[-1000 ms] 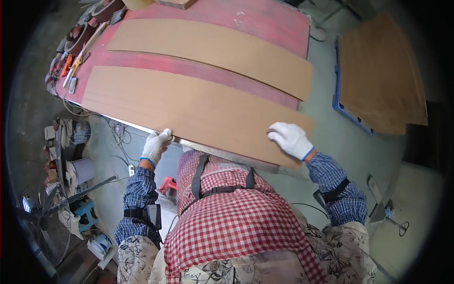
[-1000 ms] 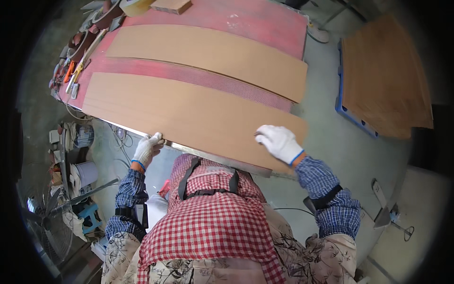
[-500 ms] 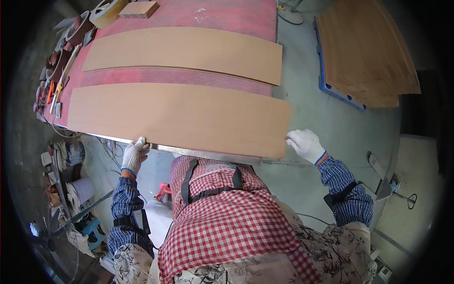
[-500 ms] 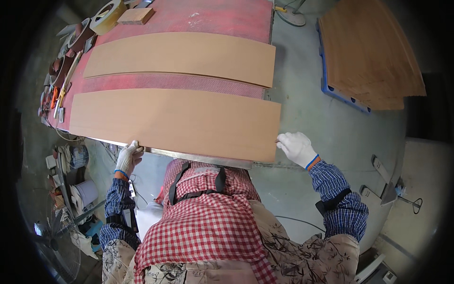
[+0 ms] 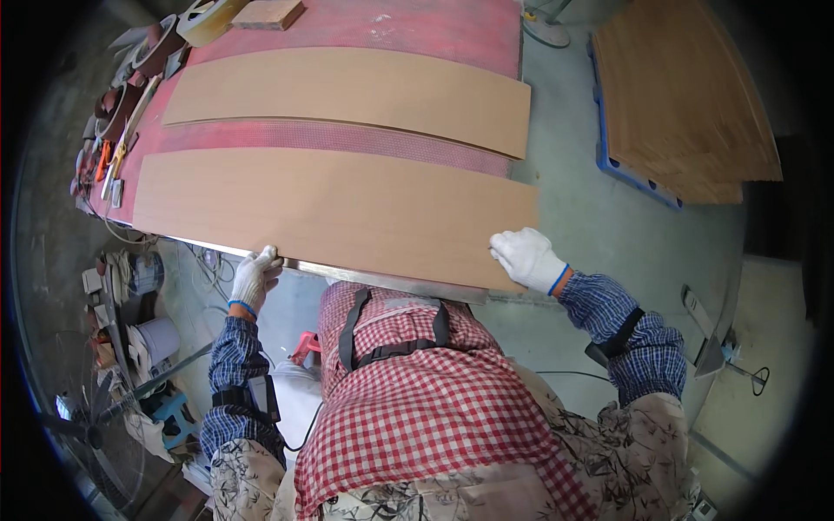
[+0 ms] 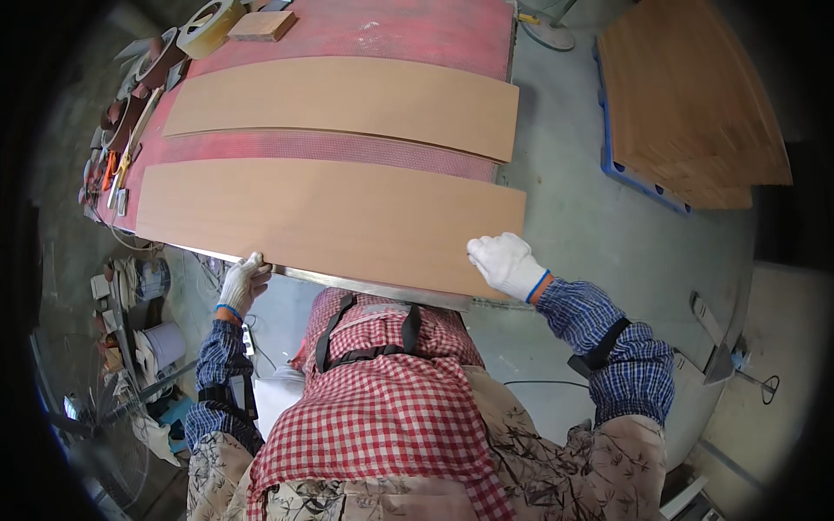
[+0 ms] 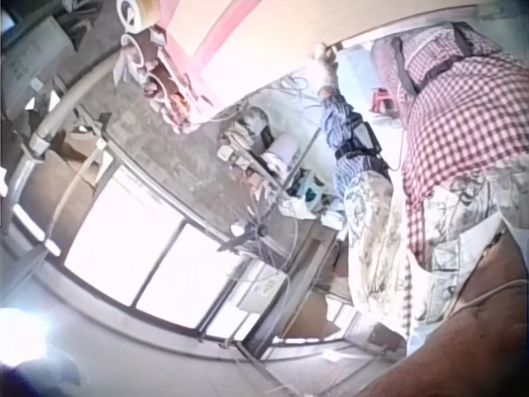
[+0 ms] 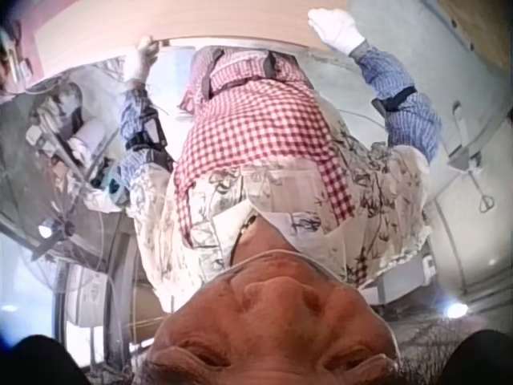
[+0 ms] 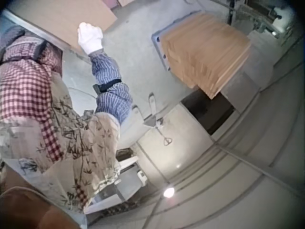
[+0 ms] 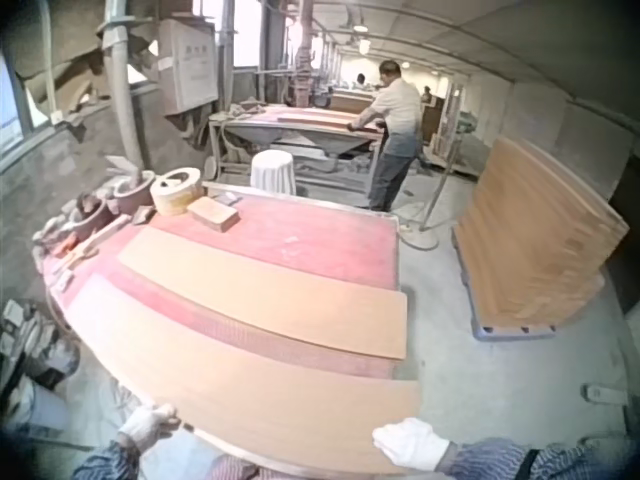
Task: Inspecting and stacking wooden boards at a workbench.
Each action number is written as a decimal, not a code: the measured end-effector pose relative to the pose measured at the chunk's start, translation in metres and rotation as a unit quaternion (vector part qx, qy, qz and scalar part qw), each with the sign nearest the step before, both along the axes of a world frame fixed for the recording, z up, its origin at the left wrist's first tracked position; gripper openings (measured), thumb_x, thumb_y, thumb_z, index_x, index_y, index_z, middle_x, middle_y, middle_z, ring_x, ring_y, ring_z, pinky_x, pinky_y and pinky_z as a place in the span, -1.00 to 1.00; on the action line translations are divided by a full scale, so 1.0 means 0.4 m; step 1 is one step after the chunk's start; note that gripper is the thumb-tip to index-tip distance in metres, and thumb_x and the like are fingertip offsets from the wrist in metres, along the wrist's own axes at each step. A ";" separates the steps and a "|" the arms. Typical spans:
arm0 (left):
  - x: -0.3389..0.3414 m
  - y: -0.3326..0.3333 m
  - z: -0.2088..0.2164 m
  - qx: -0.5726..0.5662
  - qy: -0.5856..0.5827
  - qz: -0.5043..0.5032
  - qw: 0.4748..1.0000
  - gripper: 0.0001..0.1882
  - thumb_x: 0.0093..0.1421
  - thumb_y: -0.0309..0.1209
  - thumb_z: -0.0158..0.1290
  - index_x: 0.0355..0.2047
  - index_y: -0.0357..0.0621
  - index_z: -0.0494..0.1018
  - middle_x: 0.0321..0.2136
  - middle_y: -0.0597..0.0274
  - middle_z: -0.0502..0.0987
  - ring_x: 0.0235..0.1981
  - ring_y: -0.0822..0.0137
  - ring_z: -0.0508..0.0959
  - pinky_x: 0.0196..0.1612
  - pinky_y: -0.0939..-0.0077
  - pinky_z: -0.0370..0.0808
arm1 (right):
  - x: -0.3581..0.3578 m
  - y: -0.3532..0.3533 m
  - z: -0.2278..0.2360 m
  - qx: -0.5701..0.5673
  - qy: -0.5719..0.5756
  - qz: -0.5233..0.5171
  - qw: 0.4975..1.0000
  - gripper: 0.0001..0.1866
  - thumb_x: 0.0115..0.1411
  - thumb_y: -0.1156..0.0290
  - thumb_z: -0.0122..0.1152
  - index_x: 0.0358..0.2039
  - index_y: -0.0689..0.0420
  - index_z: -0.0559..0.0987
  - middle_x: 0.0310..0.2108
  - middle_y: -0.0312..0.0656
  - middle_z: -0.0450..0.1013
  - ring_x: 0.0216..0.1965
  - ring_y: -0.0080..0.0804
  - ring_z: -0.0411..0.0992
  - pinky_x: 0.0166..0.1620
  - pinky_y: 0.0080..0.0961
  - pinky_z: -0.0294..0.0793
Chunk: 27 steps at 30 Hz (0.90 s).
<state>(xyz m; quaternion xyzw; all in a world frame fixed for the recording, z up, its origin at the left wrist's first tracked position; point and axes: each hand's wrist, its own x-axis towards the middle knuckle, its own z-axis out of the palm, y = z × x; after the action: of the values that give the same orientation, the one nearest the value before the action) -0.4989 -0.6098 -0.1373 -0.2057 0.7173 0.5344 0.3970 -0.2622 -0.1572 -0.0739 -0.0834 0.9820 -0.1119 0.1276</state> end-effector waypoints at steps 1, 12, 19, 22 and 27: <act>-0.001 -0.001 -0.004 0.004 0.001 -0.008 1.000 -0.66 0.26 -0.07 0.10 -0.19 -0.04 0.39 -0.40 0.43 0.52 -0.49 0.58 0.43 -0.41 0.59 0.32 | -0.019 -0.019 -0.007 0.003 0.008 0.005 1.000 -0.85 0.22 0.31 0.08 -0.38 0.12 0.46 -0.50 -0.12 0.49 -0.45 -0.15 0.51 -0.35 -0.23 0.45; -0.004 -0.001 -0.012 -0.023 0.012 -0.070 0.997 -0.53 0.25 -0.03 0.09 -0.04 -0.15 0.39 -0.26 0.26 0.56 -0.24 0.36 0.53 -0.11 0.34 0.41 | -0.211 -0.204 -0.057 -0.004 0.025 0.050 0.998 -0.84 0.24 0.32 0.05 -0.39 0.13 0.45 -0.52 -0.09 0.49 -0.48 -0.15 0.53 -0.37 -0.23 0.49; 0.001 0.016 0.010 -0.034 0.047 -0.091 0.994 -0.50 0.17 -0.03 0.18 -0.20 -0.30 0.49 -0.37 0.21 0.56 -0.37 0.41 0.49 -0.27 0.46 0.42 | -0.366 -0.349 -0.069 -0.025 0.018 0.051 0.998 -0.82 0.24 0.31 0.04 -0.39 0.16 0.46 -0.51 -0.01 0.51 -0.47 -0.04 0.54 -0.38 -0.18 0.53; 0.009 0.028 0.029 0.021 0.063 -0.069 0.995 -0.46 0.14 -0.20 0.24 -0.09 -0.49 0.48 -0.22 0.02 0.60 -0.21 0.29 0.57 -0.08 0.46 0.48 | -0.446 -0.424 -0.074 -0.023 0.010 0.049 0.998 -0.81 0.24 0.30 0.04 -0.39 0.15 0.46 -0.50 0.01 0.52 -0.47 -0.02 0.55 -0.40 -0.17 0.54; 0.025 0.044 0.035 0.047 0.070 -0.096 0.992 -0.42 0.12 -0.18 0.24 -0.05 -0.50 0.47 -0.14 -0.07 0.60 -0.11 0.21 0.58 -0.01 0.42 0.47 | -0.556 -0.529 -0.060 -0.032 0.017 0.065 0.997 -0.81 0.25 0.27 0.04 -0.37 0.14 0.46 -0.48 0.03 0.53 -0.49 0.00 0.55 -0.43 -0.16 0.54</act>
<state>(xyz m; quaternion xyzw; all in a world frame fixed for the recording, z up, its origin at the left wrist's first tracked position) -0.4888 -0.5924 -0.1233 -0.0796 0.7337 0.5399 0.4048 -0.4847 -0.3687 -0.0977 -0.1525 0.9724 -0.1337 0.1151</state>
